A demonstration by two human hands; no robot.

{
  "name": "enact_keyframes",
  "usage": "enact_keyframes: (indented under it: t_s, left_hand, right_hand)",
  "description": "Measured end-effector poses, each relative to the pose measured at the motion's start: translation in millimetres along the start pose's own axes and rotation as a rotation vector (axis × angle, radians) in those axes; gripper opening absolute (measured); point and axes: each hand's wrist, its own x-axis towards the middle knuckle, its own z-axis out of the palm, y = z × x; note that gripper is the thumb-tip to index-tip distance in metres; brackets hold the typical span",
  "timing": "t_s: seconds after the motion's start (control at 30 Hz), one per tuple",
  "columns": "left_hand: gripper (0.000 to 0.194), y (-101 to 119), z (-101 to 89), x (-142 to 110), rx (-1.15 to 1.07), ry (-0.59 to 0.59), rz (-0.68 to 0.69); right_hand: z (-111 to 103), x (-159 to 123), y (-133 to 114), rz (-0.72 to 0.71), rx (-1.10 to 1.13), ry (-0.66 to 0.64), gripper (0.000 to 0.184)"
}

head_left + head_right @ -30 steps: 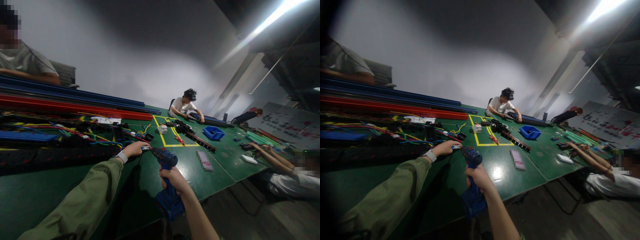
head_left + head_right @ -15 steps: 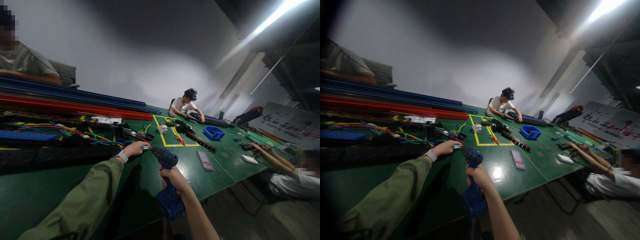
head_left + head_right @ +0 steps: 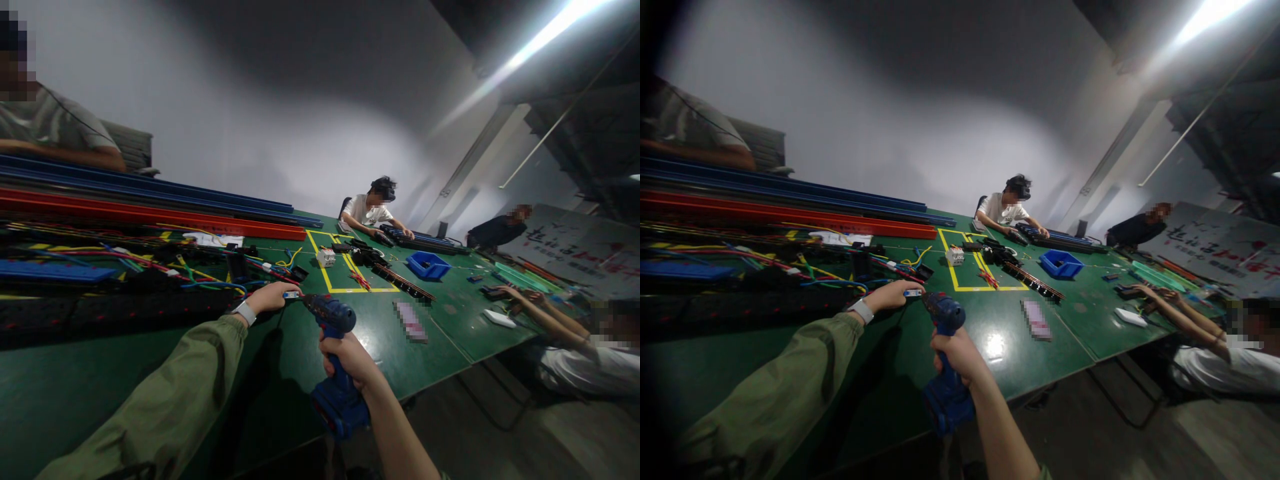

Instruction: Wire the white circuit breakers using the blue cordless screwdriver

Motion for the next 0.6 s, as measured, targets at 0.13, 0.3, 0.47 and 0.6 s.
enact_keyframes:
  t_s: [0.13, 0.3, 0.47, 0.6]
  left_hand:
    - [0.06, -0.7, 0.6, 0.2, 0.004, 0.01, 0.019]
    - [0.063, -1.2, 0.7, 0.2, 0.008, 0.021, 0.012]
    - [0.061, 0.0, -0.5, -0.1, 0.002, 0.015, 0.017]
    - [0.062, 0.5, -0.5, 0.3, -0.002, 0.004, 0.016]
  right_hand:
    - [0.0, 0.0, -0.3, 0.015, -0.014, -0.004, 0.021]
    - [0.7, 0.3, -0.3, 0.003, 0.008, 0.01, 0.025]
    - [1.4, -1.2, -1.5, 0.002, -0.004, -0.014, 0.02]
    - [1.1, -1.8, -1.9, 0.009, -0.013, -0.003, 0.021]
